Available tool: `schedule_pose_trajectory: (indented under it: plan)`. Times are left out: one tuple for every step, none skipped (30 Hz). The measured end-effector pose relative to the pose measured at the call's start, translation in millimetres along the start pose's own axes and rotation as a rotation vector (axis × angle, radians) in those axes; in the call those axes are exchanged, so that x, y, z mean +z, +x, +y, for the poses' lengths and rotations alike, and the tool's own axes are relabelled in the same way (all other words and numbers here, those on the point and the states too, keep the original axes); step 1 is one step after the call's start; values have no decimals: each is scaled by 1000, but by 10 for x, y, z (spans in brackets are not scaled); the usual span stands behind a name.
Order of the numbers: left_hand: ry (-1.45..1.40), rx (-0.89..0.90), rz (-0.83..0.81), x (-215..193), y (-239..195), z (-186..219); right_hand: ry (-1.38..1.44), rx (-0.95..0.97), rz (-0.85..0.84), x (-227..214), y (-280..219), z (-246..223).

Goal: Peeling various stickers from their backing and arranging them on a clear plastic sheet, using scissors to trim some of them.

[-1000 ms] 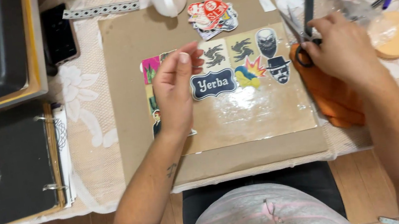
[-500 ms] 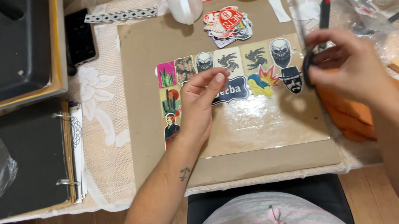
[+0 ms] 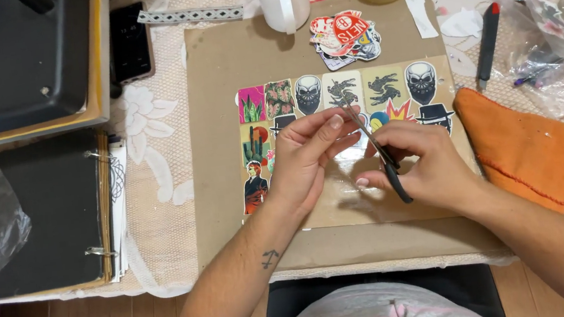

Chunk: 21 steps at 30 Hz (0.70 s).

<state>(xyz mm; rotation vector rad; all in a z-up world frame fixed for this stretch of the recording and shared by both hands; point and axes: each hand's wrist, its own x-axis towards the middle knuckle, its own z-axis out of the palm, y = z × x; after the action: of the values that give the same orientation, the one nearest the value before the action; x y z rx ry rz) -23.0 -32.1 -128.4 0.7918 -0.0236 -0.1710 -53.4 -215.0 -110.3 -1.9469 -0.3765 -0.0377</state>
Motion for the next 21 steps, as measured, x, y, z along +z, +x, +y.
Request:
schedule_pose_trajectory:
  plan:
    - [-3, -3, 5, 6, -11, 2, 0, 5, -4, 6, -6, -2]
    - [6, 2, 0, 15, -14, 11, 11, 0, 6, 11, -3, -6]
    - [15, 8, -5, 27, -18, 21, 23, -5, 16, 13, -1, -13]
    - [16, 8, -5, 28, -17, 24, 23, -6, 16, 20, 0, 2]
    - [20, 10, -4, 32, -16, 25, 23, -6, 18, 24, 1, 16]
    - [25, 8, -2, 35, -19, 23, 23, -5, 22, 30, -7, 32]
    - [26, 6, -2, 27, -18, 23, 25, -3, 23, 35, -4, 37]
    - [30, 4, -4, 21, -14, 24, 25, -3, 26, 38, 0, 41]
    - [35, 2, -5, 16, -11, 26, 25, -3, 29, 40, 3, 43]
    - [36, 2, -7, 12, -4, 20, 25, -3, 31, 43, 2, 54]
    - [43, 1, -6, 6, 3, 14, 25, 0, 32, 48, 1, 65]
    - [49, 0, -3, -5, -1, 6, 26, 5, 30, 59, -7, 76]
    - [50, -2, -2, -2, -8, 6, 27, 7, 30, 68, -10, 62]
    - [49, -8, 3, 4, -7, 7, 17, 1, 37, 74, -5, 50]
    - [49, -14, 8, 10, -6, 9, 7, -4, 44, 80, 1, 37]
    - [50, -15, 9, 9, -7, 12, 8, -4, 44, 86, -3, 39]
    - [43, -22, 12, 7, -8, 14, -4, -2, 52, 92, -6, 42]
    - [37, -30, 14, 9, -7, 16, -17, 0, 61, 95, -11, 43]
    - [38, -31, 14, 7, -6, 16, -16, 0, 62, 96, -8, 32]
    - [32, -36, 18, 6, -4, 14, -23, -5, 69, 95, -8, 22]
    - [27, -42, 23, 5, -3, 12, -31, -11, 76, 94, -9, 11]
